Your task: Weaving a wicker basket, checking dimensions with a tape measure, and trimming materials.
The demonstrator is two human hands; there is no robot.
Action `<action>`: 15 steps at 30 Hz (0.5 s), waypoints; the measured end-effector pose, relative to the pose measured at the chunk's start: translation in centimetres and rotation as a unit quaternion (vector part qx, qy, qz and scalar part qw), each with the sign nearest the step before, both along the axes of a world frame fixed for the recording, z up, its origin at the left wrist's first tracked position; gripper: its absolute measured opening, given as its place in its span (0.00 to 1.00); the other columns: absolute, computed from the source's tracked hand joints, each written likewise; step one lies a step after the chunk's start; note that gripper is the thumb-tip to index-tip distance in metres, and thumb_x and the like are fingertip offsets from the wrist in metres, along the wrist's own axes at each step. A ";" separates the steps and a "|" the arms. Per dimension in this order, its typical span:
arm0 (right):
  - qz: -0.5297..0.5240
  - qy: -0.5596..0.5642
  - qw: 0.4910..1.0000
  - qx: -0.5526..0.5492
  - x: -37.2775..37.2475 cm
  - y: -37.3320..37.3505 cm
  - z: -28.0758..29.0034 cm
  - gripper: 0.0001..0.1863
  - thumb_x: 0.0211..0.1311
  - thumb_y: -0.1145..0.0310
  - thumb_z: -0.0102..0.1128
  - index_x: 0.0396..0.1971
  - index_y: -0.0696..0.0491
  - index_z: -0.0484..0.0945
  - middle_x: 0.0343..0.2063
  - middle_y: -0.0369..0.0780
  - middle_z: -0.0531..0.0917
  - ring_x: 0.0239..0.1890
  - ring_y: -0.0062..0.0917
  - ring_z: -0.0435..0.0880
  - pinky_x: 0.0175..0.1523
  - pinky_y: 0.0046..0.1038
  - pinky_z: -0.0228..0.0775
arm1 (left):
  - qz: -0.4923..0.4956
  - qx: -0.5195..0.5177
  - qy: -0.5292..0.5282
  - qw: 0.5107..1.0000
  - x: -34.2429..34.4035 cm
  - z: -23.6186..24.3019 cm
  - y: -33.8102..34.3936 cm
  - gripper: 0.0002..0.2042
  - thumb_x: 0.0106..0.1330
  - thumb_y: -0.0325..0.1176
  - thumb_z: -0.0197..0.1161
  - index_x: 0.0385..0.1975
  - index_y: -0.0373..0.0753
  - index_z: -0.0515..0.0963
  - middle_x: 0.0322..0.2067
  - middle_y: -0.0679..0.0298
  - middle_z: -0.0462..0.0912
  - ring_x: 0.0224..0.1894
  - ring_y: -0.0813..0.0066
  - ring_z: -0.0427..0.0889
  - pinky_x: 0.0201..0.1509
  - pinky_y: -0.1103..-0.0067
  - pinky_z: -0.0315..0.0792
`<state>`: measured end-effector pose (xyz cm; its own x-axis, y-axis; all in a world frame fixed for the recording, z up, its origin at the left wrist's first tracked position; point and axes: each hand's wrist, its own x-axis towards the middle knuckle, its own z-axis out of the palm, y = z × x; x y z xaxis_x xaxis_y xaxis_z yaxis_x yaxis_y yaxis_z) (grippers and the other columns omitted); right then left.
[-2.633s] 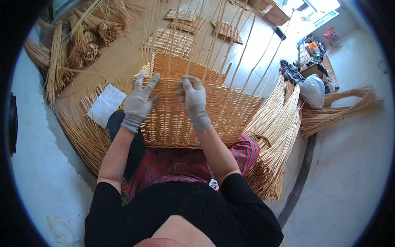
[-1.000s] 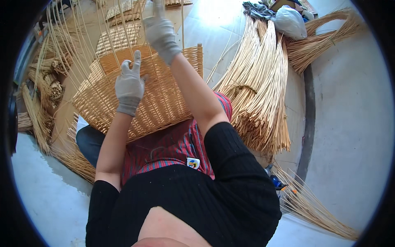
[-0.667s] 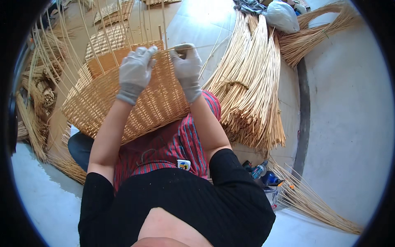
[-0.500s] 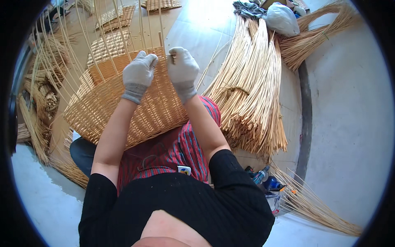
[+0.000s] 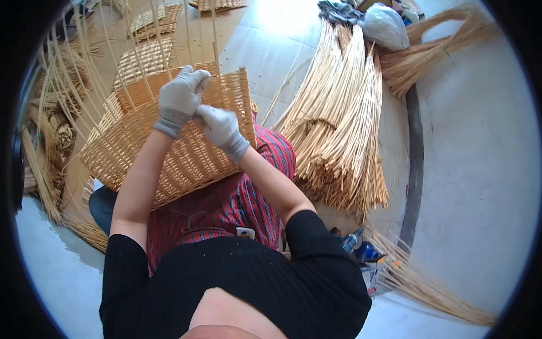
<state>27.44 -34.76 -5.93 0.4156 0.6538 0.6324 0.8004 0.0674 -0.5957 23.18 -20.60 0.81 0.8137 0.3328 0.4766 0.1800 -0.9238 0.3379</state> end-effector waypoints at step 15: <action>-0.084 -0.261 0.962 0.007 1.7 2.0 2.9 0.29 0.56 0.51 0.66 0.57 0.44 0.78 0.58 0.42 0.78 0.62 0.40 0.74 0.67 0.47 0.62 | 0.185 0.155 0.010 0.971 -9.2 0.3 1.1 0.33 0.58 0.50 0.71 0.64 0.49 0.71 0.57 0.61 0.71 0.61 0.64 0.71 0.71 0.53 0.56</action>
<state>29.10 -32.79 -3.01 0.1384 0.5956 0.7913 0.9904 -0.0843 -0.1098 14.01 -19.53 1.09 0.6765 0.4474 0.5850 0.5219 -0.8517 0.0478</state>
